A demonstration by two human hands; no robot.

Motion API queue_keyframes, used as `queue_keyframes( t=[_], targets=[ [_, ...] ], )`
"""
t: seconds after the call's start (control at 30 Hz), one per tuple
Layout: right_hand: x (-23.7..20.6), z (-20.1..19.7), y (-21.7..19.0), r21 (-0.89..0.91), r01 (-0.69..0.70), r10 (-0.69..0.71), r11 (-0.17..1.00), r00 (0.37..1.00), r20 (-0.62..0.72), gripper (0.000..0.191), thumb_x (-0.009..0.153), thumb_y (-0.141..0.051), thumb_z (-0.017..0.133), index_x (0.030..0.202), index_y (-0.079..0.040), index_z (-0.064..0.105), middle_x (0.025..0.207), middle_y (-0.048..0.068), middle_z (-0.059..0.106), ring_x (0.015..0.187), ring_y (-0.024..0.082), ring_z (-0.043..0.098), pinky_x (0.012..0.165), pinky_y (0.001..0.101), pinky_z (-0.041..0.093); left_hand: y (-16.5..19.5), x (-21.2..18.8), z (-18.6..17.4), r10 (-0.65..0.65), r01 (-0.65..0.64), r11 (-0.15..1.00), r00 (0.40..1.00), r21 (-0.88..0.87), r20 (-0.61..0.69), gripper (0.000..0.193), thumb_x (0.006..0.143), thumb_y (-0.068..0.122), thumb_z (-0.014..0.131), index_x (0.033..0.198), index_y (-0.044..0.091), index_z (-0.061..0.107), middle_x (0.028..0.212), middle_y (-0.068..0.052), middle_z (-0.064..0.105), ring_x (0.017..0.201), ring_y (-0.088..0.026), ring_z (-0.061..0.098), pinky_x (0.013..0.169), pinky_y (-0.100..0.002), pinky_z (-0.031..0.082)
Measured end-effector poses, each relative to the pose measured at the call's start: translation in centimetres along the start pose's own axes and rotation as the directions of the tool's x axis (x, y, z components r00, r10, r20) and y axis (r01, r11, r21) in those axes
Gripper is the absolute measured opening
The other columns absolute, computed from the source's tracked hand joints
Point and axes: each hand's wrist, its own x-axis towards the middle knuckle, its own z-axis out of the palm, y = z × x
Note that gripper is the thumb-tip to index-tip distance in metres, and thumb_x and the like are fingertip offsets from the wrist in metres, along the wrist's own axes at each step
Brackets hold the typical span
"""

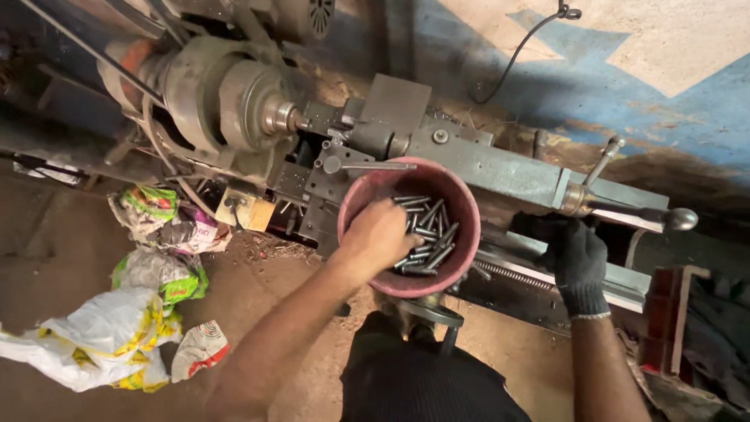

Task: The person operates a bench lathe to machine small metal pins. They insert a metal rod blank into the lathe chuck, run the machine to cut the blank, then remove the finished pin and drop it into a pink basin filled with similar pins, repeating this cycle. At the end they handle and check a finished pin by hand.

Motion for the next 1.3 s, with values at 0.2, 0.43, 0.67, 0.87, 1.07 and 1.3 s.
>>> queue_keyframes(
  t=[0.2, 0.43, 0.67, 0.87, 1.07, 1.3],
  targets=[
    [-0.1, 0.1, -0.1, 0.255, -0.272, 0.253, 0.928, 0.962, 0.105, 0.056, 0.113, -0.037, 0.032, 0.106, 0.002, 0.072, 0.071, 0.012, 0.067, 0.053, 0.021, 0.063, 0.053, 0.0339, 0.051, -0.9, 0.9, 2.8, 0.035, -0.036, 0.996, 0.999, 0.078, 0.019, 0.027, 0.084, 0.026, 0.079, 0.088, 0.000, 0.075, 0.098, -0.022, 0.069, 0.098, -0.042, 0.067, 0.088, -0.051, 0.052],
    [0.0, 0.2, -0.5, 0.371, -0.302, 0.283, 0.878, 0.953, 0.105, 0.051, 0.114, -0.035, 0.035, 0.110, 0.002, 0.070, 0.072, 0.011, 0.067, 0.051, 0.020, 0.061, 0.051, 0.0337, 0.048, 2.1, 1.5, 0.8, 0.087, -0.143, 0.941, 0.978, -0.307, -0.189, 0.013, 0.087, 0.010, 0.070, 0.094, -0.001, 0.073, 0.099, -0.020, 0.075, 0.096, -0.035, 0.072, 0.085, -0.045, 0.057],
    [-0.4, 0.1, 0.1, 0.086, -0.068, 0.071, 0.994, 0.997, -0.032, 0.045, 0.114, -0.033, 0.041, 0.113, 0.000, 0.071, 0.083, 0.012, 0.071, 0.074, 0.025, 0.068, 0.069, 0.0381, 0.052, 0.7, 1.8, -6.1, -0.090, -0.077, 0.298, 0.990, -0.952, -0.108, 0.020, 0.106, 0.009, 0.043, 0.123, 0.001, 0.039, 0.116, -0.021, 0.072, 0.101, -0.027, 0.076, 0.076, -0.035, 0.065],
    [0.3, 0.3, 0.8, -0.319, 0.016, -0.059, 0.948, 0.991, -0.124, 0.034, 0.113, -0.033, 0.054, 0.114, -0.003, 0.072, 0.097, 0.024, 0.071, 0.092, 0.042, 0.067, 0.078, 0.0485, 0.052, -6.5, 5.8, -12.7, 0.026, -0.155, 0.968, 0.846, -0.199, -0.532, 0.022, 0.094, 0.008, 0.073, 0.114, 0.001, 0.070, 0.101, -0.015, 0.077, 0.090, -0.025, 0.077, 0.081, -0.040, 0.060],
    [2.1, -0.5, -1.4, -0.189, -0.113, 0.094, 0.976, 0.990, -0.104, 0.026, 0.108, -0.030, 0.064, 0.120, -0.008, 0.071, 0.102, 0.021, 0.073, 0.097, 0.037, 0.073, 0.082, 0.0440, 0.056, -13.3, 10.3, -11.9, 0.290, -0.253, 0.918, 0.954, 0.305, -0.082, 0.025, 0.086, 0.002, 0.067, 0.109, 0.007, 0.074, 0.104, -0.018, 0.070, 0.102, -0.040, 0.065, 0.088, -0.049, 0.052],
    [3.2, -1.4, -4.4, -0.228, -0.066, 0.051, 0.971, 0.996, -0.069, 0.043, 0.104, -0.025, 0.067, 0.146, -0.018, 0.067, 0.114, 0.016, 0.074, 0.101, 0.035, 0.072, 0.088, 0.0425, 0.055, -15.6, 11.3, -11.0, 0.120, -0.165, 0.880, 0.985, 0.446, 0.127, 0.029, 0.083, 0.001, 0.058, 0.106, 0.009, 0.074, 0.102, -0.018, 0.069, 0.103, -0.040, 0.066, 0.089, -0.051, 0.052]
  ],
)
